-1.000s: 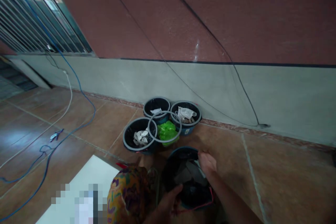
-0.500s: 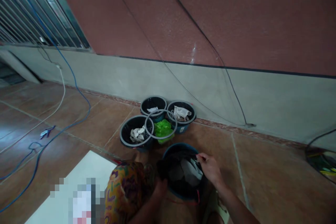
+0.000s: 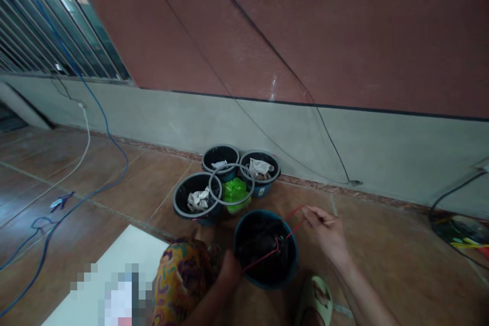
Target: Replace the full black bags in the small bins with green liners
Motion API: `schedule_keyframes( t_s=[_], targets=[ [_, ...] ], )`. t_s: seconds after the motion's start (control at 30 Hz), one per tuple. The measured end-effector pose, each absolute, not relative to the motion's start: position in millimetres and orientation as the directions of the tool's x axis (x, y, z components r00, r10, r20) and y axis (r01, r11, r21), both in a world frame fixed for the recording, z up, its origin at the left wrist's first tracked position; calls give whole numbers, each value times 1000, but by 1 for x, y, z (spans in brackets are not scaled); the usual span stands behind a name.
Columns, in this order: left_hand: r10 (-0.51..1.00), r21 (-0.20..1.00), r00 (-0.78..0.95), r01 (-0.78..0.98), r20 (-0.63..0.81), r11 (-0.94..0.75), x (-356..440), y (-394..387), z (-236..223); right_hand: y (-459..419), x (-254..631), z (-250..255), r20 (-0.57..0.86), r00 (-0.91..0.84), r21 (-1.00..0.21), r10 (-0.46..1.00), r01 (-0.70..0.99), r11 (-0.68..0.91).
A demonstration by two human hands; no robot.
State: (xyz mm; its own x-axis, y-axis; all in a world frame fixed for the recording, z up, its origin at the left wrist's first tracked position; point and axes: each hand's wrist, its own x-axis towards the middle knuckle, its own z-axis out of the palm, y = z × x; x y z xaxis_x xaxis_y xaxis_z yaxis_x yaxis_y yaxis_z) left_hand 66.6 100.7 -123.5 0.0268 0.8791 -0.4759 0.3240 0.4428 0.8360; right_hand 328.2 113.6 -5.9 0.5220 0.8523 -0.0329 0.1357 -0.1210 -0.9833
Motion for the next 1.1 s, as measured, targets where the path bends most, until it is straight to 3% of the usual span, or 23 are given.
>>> schedule_keyframes(
  t_s=[0.17, 0.27, 0.47, 0.77, 0.83, 0.93, 1.1],
  targets=[
    [888, 815, 94, 450, -450, 365, 64, 109, -124, 107, 326, 2, -55, 435, -979, 898, 153, -134],
    [891, 728, 97, 619, -443, 295, 59, 115, -131, 103, 325, 3, -20, 370, -972, 929, 210, -105],
    [892, 588, 154, 796, -425, 143, 53, 127, -120, 90, 329, -6, -77, 244, -920, 967, 357, -163],
    [884, 494, 230, 870, -408, 1, 80, 144, -76, 76, 319, -16, -87, 143, -863, 986, 485, -146],
    [872, 540, 269, 842, -409, -7, 85, 147, -66, 78, 318, -26, -111, 154, -888, 982, 428, -167],
    [837, 725, 385, 688, -389, 20, 94, 152, -49, 85, 314, -41, -164, 171, -925, 972, 315, -212],
    [815, 878, 514, 479, -269, -13, 117, 160, -24, 101, 301, -43, -106, 45, -966, 993, 231, -114]
  ],
)
